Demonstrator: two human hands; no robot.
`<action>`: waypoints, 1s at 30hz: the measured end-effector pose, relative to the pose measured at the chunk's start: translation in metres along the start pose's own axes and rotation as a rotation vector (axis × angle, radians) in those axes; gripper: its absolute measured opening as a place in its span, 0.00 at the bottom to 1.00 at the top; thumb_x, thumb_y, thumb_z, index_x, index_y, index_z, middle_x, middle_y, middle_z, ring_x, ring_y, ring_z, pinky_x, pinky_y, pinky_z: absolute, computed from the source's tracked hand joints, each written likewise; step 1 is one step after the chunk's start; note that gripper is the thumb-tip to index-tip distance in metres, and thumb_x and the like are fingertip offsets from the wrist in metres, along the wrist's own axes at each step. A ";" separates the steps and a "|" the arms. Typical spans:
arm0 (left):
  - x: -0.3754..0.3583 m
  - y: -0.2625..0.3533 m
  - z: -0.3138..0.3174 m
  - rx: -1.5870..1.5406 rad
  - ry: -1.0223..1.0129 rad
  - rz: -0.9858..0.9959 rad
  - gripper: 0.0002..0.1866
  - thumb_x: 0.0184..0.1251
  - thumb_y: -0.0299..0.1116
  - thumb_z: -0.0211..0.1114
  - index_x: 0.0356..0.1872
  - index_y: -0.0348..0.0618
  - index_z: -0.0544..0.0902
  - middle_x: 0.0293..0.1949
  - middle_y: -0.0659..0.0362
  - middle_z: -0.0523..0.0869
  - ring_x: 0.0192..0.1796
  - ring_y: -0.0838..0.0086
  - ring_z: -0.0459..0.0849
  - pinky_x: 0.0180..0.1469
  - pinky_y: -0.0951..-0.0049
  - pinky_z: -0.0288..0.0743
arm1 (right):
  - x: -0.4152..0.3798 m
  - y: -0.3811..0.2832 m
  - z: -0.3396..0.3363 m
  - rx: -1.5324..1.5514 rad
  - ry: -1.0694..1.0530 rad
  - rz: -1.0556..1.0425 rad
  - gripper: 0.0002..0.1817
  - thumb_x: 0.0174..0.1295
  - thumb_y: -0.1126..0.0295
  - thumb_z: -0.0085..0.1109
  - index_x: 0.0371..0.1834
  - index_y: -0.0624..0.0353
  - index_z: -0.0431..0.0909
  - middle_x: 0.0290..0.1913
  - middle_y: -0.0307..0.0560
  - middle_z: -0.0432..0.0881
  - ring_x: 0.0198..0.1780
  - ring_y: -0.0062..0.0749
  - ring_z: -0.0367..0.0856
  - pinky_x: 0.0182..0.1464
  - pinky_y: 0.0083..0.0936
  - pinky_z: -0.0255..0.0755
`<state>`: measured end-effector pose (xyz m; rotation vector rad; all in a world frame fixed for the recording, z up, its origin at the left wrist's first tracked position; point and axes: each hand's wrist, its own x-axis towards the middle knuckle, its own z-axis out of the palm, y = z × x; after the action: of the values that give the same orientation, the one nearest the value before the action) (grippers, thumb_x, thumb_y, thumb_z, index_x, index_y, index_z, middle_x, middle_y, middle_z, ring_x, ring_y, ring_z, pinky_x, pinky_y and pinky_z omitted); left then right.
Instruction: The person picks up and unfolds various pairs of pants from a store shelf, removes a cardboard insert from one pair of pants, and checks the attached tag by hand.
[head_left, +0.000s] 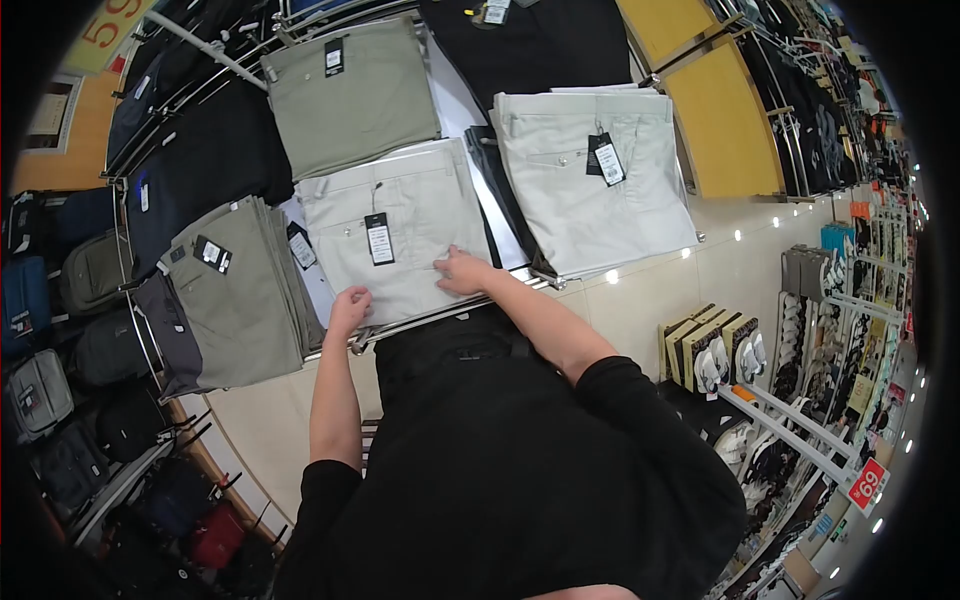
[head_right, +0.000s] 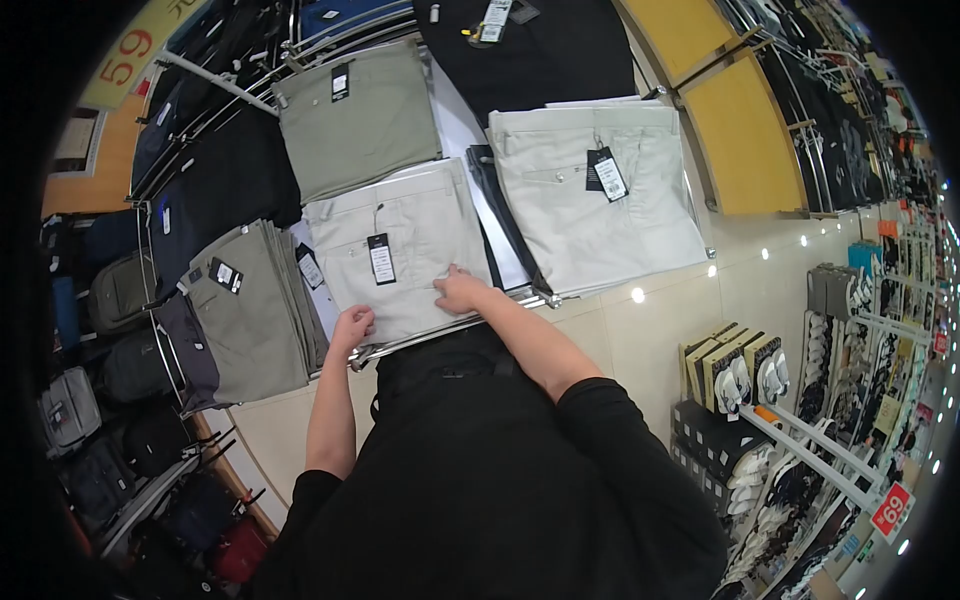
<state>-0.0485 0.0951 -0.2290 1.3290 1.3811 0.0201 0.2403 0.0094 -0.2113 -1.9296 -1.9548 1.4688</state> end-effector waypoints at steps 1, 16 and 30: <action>-0.001 0.005 0.002 0.003 -0.005 -0.022 0.17 0.59 0.36 0.62 0.44 0.33 0.79 0.27 0.55 0.82 0.26 0.75 0.79 0.29 0.75 0.74 | -0.001 0.000 0.000 -0.001 0.009 -0.010 0.29 0.57 0.52 0.55 0.60 0.52 0.68 0.62 0.78 0.58 0.64 0.64 0.61 0.63 0.40 0.61; 0.011 0.089 0.117 -0.001 -0.112 0.110 0.16 0.63 0.36 0.61 0.46 0.33 0.78 0.31 0.54 0.84 0.30 0.75 0.81 0.32 0.77 0.75 | -0.054 0.016 -0.038 0.158 -0.009 -0.128 0.25 0.59 0.53 0.53 0.53 0.58 0.76 0.46 0.58 0.80 0.48 0.51 0.78 0.52 0.36 0.70; -0.003 0.229 0.244 -0.500 -0.530 -0.136 0.40 0.63 0.34 0.62 0.68 0.27 0.49 0.44 0.50 0.78 0.43 0.69 0.80 0.47 0.69 0.76 | -0.217 0.227 -0.161 -0.182 1.229 0.630 0.19 0.57 0.61 0.58 0.49 0.59 0.77 0.46 0.52 0.80 0.50 0.46 0.76 0.51 0.38 0.69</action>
<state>0.2693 0.0179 -0.1584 0.7460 0.9264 -0.0707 0.5612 -0.1169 -0.1369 -2.6188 -0.9447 -0.1070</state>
